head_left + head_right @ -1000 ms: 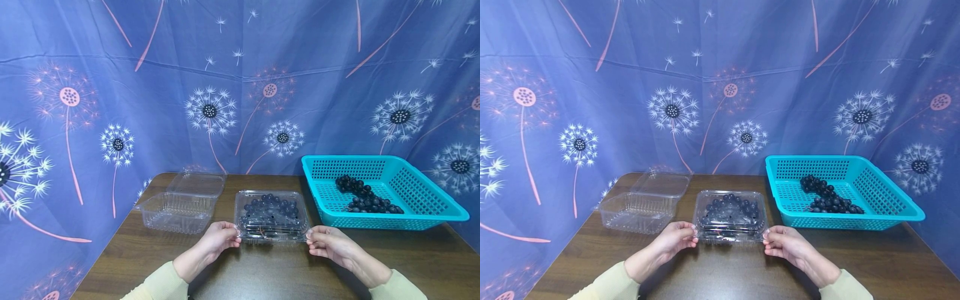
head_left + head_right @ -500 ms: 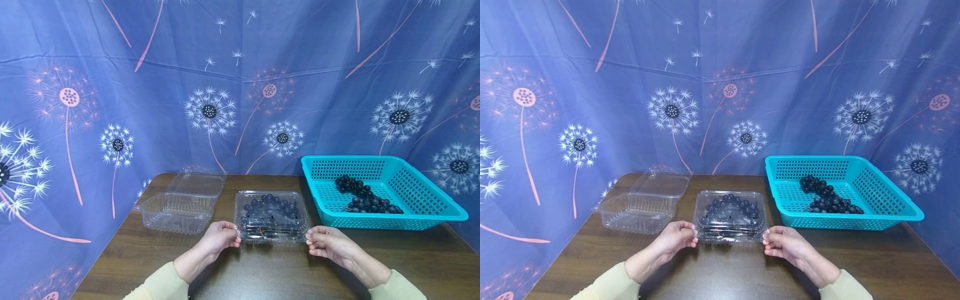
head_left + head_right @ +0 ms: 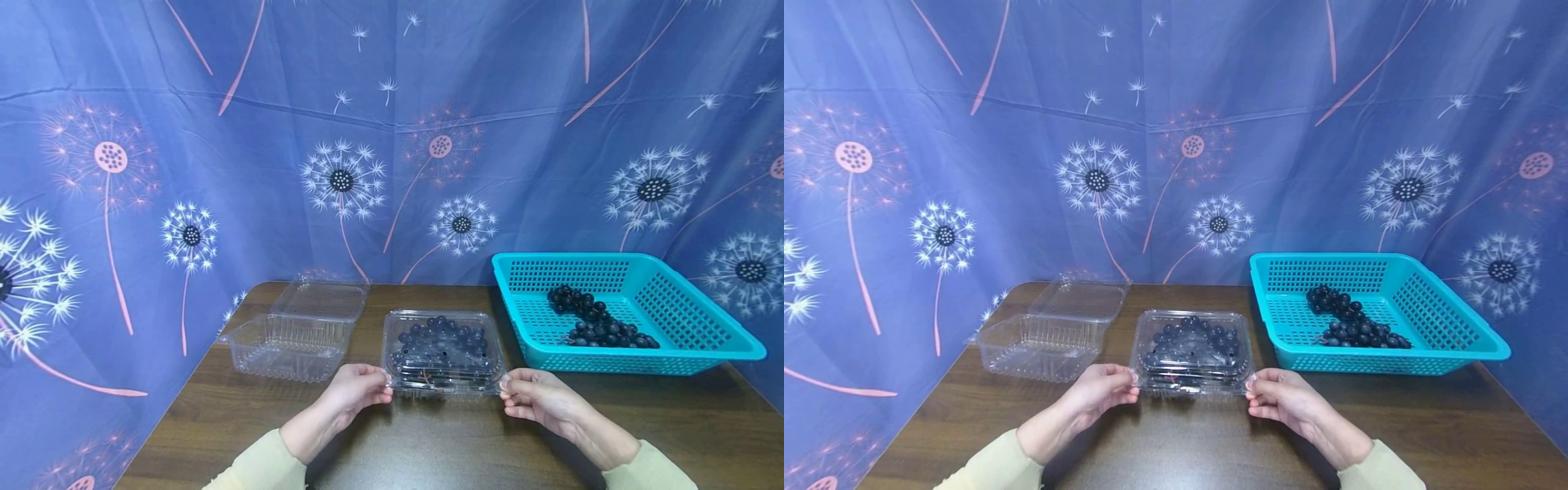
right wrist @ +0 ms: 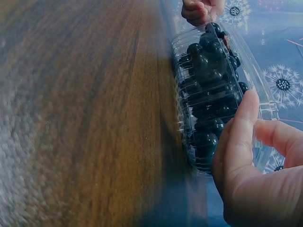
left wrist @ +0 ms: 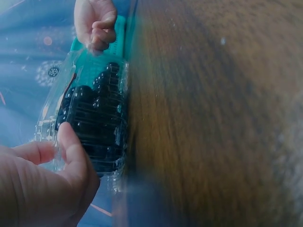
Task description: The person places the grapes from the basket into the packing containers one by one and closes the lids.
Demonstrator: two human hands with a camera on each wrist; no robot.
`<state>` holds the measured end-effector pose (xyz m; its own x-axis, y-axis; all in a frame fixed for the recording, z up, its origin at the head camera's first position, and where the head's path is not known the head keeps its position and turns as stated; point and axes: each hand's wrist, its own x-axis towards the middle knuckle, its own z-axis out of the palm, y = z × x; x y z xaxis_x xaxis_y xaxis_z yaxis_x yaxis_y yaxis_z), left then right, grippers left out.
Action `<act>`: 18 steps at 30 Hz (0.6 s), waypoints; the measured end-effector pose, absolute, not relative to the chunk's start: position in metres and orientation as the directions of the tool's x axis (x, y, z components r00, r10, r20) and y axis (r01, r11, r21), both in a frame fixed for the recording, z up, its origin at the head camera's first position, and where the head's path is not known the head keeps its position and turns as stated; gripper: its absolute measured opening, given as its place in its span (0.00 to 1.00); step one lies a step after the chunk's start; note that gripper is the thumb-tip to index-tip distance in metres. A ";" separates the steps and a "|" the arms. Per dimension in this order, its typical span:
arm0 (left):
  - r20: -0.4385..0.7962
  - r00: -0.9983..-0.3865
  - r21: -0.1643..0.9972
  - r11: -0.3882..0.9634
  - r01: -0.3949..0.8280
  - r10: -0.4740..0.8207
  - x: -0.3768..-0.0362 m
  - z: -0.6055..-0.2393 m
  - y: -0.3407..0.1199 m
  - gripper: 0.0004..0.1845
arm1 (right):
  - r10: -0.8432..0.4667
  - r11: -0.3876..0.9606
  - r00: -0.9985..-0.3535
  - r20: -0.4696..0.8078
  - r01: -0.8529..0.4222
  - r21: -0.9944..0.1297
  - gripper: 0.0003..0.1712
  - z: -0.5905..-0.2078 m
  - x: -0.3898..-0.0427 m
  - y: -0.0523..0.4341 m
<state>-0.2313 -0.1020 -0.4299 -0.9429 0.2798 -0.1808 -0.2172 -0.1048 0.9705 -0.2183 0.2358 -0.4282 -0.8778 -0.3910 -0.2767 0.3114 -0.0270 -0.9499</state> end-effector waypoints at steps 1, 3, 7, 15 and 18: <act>-0.189 -0.937 0.968 -0.105 -0.228 0.294 -0.231 -0.430 -0.102 0.11 | -0.392 -0.027 -0.878 -0.275 0.310 -0.950 0.02 -0.428 -0.218 0.236; -0.200 -0.925 0.964 -0.103 -0.244 0.322 -0.232 -0.430 -0.103 0.09 | -0.394 -0.027 -0.878 -0.272 0.307 -0.951 0.02 -0.428 -0.218 0.236; -0.218 -0.912 0.960 -0.091 -0.264 0.347 -0.232 -0.429 -0.104 0.07 | -0.401 -0.025 -0.875 -0.270 0.305 -0.952 0.02 -0.428 -0.219 0.237; -0.205 -0.928 0.968 -0.079 -0.240 0.312 -0.233 -0.428 -0.103 0.03 | -0.392 -0.019 -0.878 -0.273 0.305 -0.952 0.02 -0.428 -0.219 0.236; -0.196 -0.934 0.971 -0.072 -0.227 0.299 -0.233 -0.430 -0.102 0.05 | -0.388 -0.023 -0.881 -0.271 0.303 -0.953 0.02 -0.428 -0.218 0.235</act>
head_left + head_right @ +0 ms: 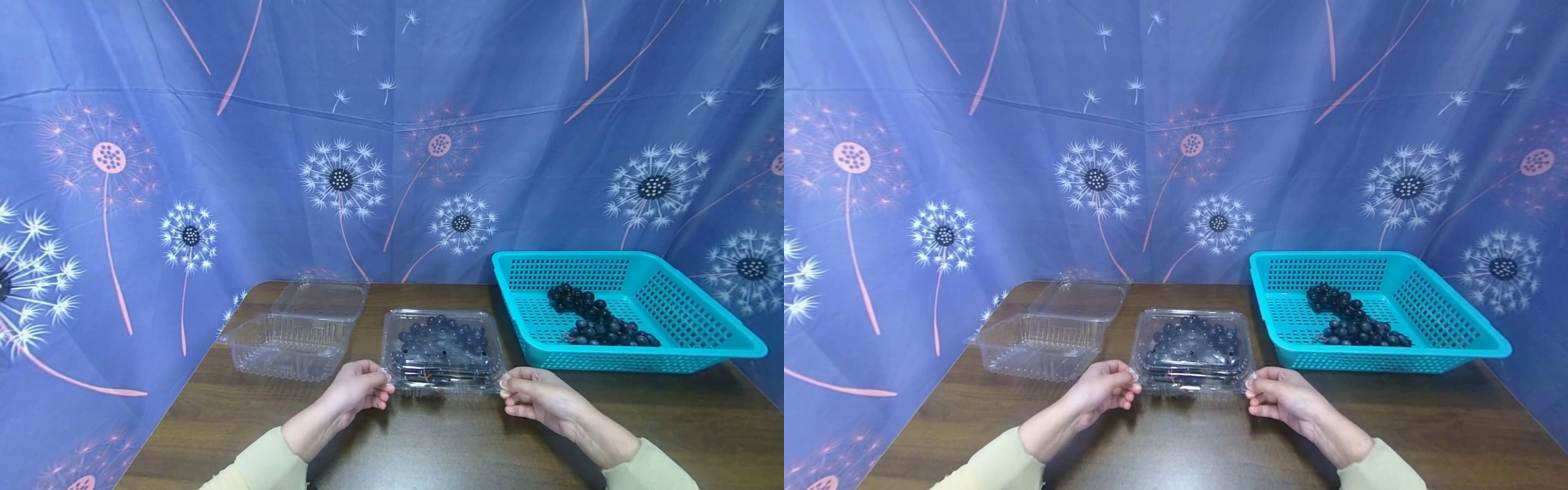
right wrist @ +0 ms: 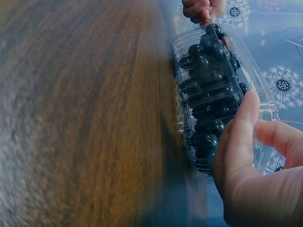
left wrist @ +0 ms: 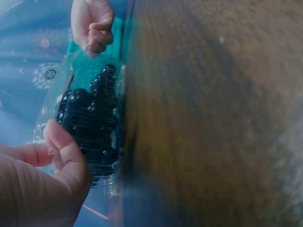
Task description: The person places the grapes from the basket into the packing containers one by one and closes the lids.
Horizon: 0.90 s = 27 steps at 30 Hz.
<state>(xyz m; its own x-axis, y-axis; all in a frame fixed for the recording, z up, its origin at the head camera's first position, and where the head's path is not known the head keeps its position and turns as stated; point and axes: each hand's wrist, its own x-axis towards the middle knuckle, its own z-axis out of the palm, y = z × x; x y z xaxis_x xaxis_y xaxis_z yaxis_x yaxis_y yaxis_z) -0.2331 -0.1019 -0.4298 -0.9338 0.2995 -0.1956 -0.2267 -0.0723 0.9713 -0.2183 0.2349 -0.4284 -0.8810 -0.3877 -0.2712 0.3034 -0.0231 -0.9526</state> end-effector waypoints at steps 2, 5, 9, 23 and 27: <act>-0.193 -0.938 0.973 -0.067 -0.221 0.289 -0.233 -0.430 -0.101 0.05 | -0.386 -0.024 -0.883 -0.266 0.298 -0.954 0.02 -0.428 -0.218 0.235; -0.195 -0.940 0.973 -0.066 -0.221 0.279 -0.234 -0.431 -0.101 0.05 | -0.388 -0.026 -0.885 -0.259 0.291 -0.956 0.01 -0.428 -0.218 0.234; -0.201 -0.940 0.972 -0.067 -0.227 0.275 -0.234 -0.431 -0.101 0.05 | -0.397 -0.029 -0.882 -0.254 0.288 -0.957 0.01 -0.429 -0.218 0.234; -0.177 -0.944 0.981 -0.025 -0.192 0.280 -0.230 -0.430 -0.101 0.06 | -0.420 -0.047 -0.873 -0.248 0.294 -0.955 0.03 -0.427 -0.216 0.236; -0.151 -0.954 0.988 0.016 -0.152 0.260 -0.227 -0.428 -0.102 0.08 | -0.385 -0.003 -0.882 -0.271 0.295 -0.956 0.08 -0.424 -0.215 0.239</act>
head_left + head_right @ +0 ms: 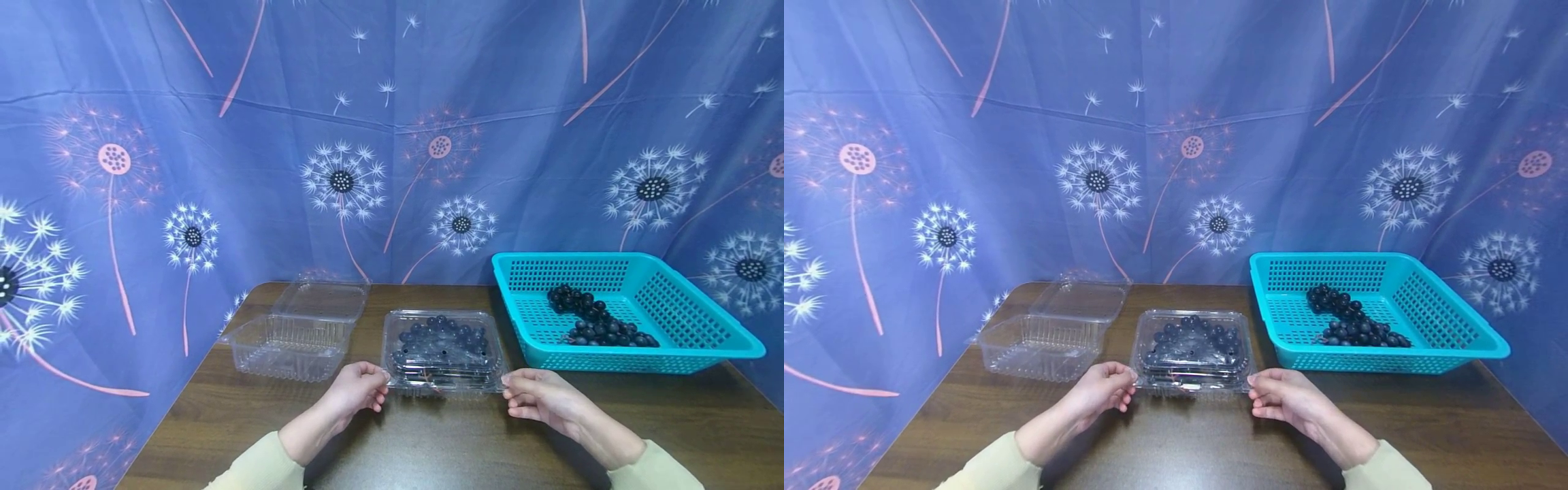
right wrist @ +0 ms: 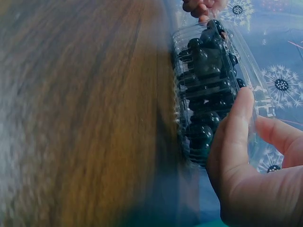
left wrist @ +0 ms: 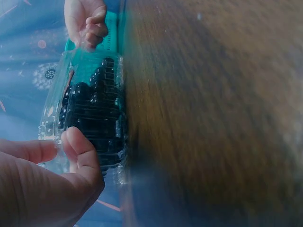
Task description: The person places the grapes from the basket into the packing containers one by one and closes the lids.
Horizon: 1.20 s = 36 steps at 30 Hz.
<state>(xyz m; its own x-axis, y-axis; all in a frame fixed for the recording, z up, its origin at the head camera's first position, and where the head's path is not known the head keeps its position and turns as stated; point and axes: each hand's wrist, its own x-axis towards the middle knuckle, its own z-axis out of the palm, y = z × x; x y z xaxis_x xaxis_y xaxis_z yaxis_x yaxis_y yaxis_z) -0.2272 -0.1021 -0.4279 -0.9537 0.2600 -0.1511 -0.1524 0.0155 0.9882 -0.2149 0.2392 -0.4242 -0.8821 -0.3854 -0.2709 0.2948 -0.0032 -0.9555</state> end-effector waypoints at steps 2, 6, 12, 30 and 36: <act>-0.125 -0.963 0.992 0.041 -0.119 0.238 -0.225 -0.426 -0.103 0.11 | -0.368 0.026 -0.886 -0.284 0.295 -0.955 0.11 -0.421 -0.214 0.241; -0.059 -0.977 0.993 0.114 -0.036 0.203 -0.223 -0.420 -0.106 0.15 | -0.385 0.085 -0.882 -0.272 0.260 -0.962 0.13 -0.416 -0.211 0.247; 0.085 -0.967 0.958 0.247 0.146 0.241 -0.219 -0.407 -0.106 0.16 | -0.379 0.236 -0.900 -0.217 0.133 -0.963 0.17 -0.400 -0.201 0.254; 0.515 -0.683 0.208 0.698 0.685 0.518 -0.207 -0.386 -0.077 0.28 | -0.218 0.780 -0.885 0.411 -0.411 -0.472 0.18 -0.354 -0.191 0.250; 0.583 -0.516 -0.076 0.674 0.735 0.628 -0.211 -0.390 -0.067 0.28 | -0.267 0.818 -0.798 0.540 -0.484 -0.310 0.24 -0.364 -0.202 0.254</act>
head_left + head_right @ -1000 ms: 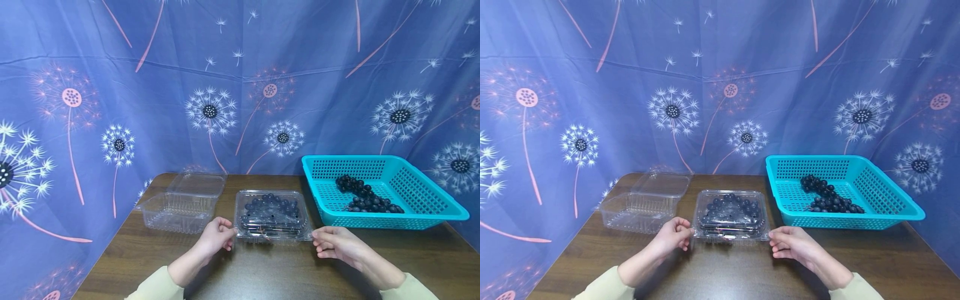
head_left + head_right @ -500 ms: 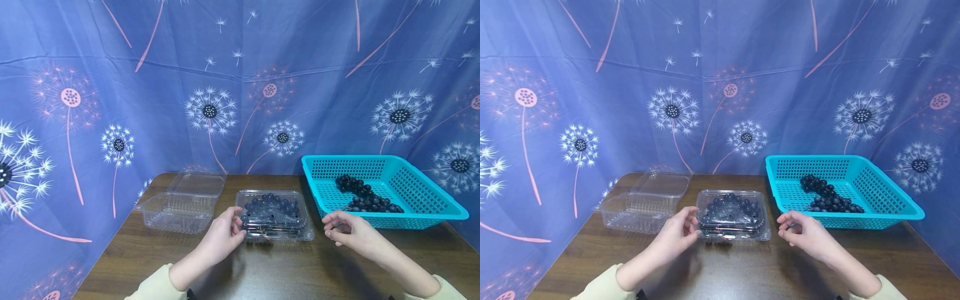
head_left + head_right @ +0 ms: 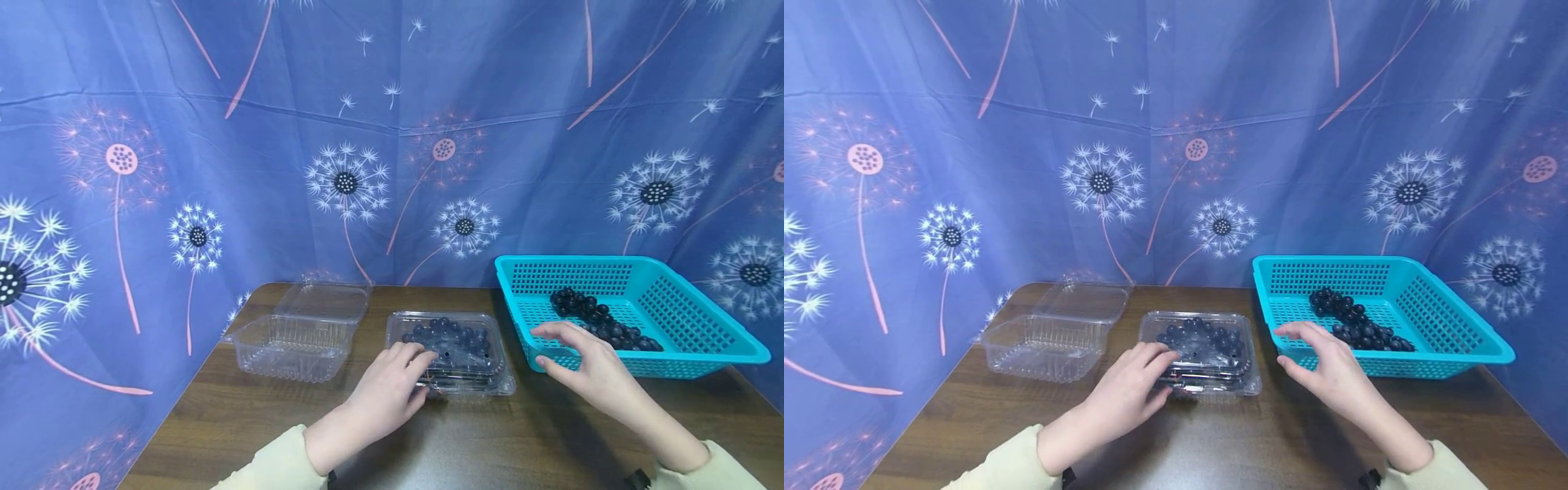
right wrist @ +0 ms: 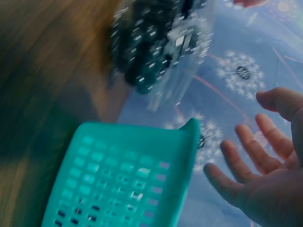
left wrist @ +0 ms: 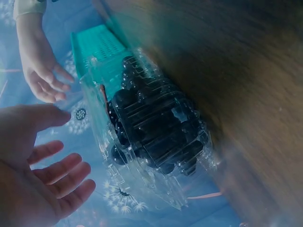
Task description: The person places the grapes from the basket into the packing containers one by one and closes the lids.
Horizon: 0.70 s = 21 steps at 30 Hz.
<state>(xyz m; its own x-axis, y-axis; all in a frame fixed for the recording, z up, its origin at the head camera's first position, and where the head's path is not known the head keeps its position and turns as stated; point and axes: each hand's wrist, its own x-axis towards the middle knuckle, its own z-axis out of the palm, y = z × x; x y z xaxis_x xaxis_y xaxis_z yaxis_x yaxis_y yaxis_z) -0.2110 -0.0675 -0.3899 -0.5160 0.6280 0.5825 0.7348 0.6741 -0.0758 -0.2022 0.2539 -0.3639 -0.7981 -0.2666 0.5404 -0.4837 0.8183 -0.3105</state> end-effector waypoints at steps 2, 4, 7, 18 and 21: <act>0.570 -0.495 -0.141 0.671 0.728 0.656 -0.212 -0.392 -0.064 0.29 | -0.296 0.823 -0.761 0.577 -0.510 -0.250 0.27 -0.369 -0.207 0.257; 0.549 -0.486 -0.189 0.667 0.720 0.680 -0.212 -0.394 -0.062 0.30 | -0.322 0.826 -0.734 0.598 -0.527 -0.202 0.29 -0.374 -0.211 0.260; 0.516 -0.491 -0.234 0.666 0.708 0.702 -0.213 -0.397 -0.059 0.33 | -0.363 0.823 -0.691 0.625 -0.552 -0.132 0.29 -0.382 -0.217 0.264; 0.512 -0.517 -0.285 0.704 0.651 0.686 -0.216 -0.408 -0.054 0.31 | -0.504 0.795 -0.521 0.689 -0.591 0.136 0.35 -0.399 -0.232 0.278; 0.516 -0.515 -0.292 0.705 0.646 0.685 -0.216 -0.410 -0.055 0.29 | -0.525 0.778 -0.481 0.702 -0.605 0.168 0.33 -0.399 -0.233 0.278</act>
<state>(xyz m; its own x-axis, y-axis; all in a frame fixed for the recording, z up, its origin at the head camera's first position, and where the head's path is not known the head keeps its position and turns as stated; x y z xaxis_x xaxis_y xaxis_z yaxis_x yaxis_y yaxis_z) -0.2164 -0.0547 -0.4103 -0.5146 0.6852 0.5155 0.6459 0.7052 -0.2925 -0.2331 0.2776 -0.3994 -0.4812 -0.5252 0.7019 -0.6052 0.7783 0.1675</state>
